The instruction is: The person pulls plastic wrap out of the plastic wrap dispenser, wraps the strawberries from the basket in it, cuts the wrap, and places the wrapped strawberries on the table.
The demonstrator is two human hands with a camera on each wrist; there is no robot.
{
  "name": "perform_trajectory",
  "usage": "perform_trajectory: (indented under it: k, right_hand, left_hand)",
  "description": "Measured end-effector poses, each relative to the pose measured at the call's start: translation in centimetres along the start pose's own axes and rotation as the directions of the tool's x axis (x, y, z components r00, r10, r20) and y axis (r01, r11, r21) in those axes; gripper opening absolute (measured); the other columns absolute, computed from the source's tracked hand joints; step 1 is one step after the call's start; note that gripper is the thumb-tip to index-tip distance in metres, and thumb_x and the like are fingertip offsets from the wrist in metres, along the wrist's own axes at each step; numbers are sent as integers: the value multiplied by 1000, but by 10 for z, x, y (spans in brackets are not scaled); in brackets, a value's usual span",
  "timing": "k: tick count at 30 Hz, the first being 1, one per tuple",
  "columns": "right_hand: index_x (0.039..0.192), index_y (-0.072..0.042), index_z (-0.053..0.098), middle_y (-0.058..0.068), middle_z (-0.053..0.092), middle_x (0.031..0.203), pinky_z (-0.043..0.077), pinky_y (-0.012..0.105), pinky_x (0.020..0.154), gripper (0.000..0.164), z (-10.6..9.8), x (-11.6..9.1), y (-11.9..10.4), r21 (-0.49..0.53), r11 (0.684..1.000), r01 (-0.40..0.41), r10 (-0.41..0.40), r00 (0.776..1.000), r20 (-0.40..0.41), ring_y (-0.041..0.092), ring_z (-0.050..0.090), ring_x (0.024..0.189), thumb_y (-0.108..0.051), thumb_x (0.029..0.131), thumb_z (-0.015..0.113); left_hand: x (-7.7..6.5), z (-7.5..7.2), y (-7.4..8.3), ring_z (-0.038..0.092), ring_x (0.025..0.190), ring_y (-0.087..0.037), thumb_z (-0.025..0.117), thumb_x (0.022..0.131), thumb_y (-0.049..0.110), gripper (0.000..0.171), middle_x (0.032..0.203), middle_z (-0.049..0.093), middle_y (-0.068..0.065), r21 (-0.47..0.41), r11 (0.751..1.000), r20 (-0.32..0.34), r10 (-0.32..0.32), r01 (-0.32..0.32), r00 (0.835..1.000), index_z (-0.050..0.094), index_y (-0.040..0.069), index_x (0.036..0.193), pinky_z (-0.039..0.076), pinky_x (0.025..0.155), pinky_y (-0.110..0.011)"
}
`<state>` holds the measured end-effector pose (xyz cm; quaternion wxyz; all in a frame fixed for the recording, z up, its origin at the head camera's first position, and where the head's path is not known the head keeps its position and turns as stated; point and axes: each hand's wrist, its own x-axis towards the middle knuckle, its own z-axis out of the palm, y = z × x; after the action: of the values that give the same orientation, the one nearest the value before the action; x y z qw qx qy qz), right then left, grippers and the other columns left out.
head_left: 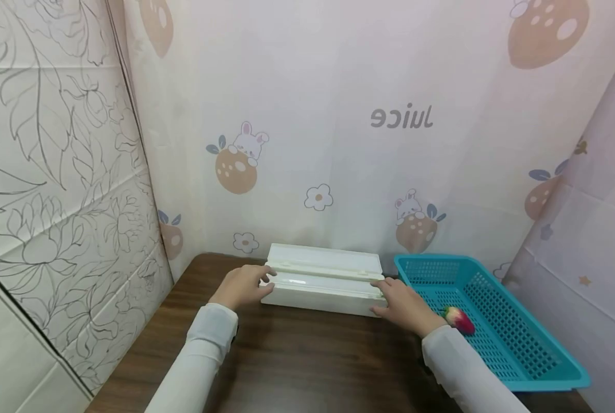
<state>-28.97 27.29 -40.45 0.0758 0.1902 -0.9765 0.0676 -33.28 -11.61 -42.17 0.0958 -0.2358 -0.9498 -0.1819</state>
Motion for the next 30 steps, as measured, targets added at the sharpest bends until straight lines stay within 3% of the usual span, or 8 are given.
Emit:
perform_trajectory:
  k: [10, 17, 24, 30]
  right_hand:
    - [132, 4, 59, 26, 58, 131, 47, 57, 97, 56, 16, 22, 16, 94, 995, -19, 11, 996, 91, 41, 56, 120, -31, 91, 75]
    - [135, 7, 56, 27, 57, 133, 45, 57, 101, 56, 23, 29, 15, 138, 989, -58, 36, 987, 158, 41, 54, 123, -29, 94, 72]
    - [133, 8, 57, 27, 59, 130, 46, 55, 100, 52, 27, 31, 18, 137, 990, -24, 5, 991, 137, 40, 56, 122, -22, 93, 73]
    - [132, 6, 59, 24, 60, 128, 46, 54, 100, 51, 35, 34, 21, 97, 995, -11, -2, 990, 138, 39, 56, 122, -22, 92, 74]
  left_hand:
    - [21, 11, -4, 55, 127, -26, 64, 96, 32, 39, 138, 59, -6, -2, 1000, 83, 9, -9, 997, 63, 20, 133, 46, 103, -46]
    - [30, 22, -4, 57, 123, -26, 62, 94, 26, 45, 142, 54, -6, -6, 1000, 134, 13, -12, 991, 60, 16, 138, 47, 101, -43]
    - [33, 27, 0, 51, 131, -27, 65, 91, 27, 51, 143, 55, -7, -18, 1000, 184, 24, -21, 983, 58, 12, 140, 42, 107, -45]
    - [32, 32, 1, 53, 130, -24, 66, 92, 27, 52, 144, 55, -3, 2, 1000, 214, 4, -5, 977, 57, 14, 142, 41, 109, -43]
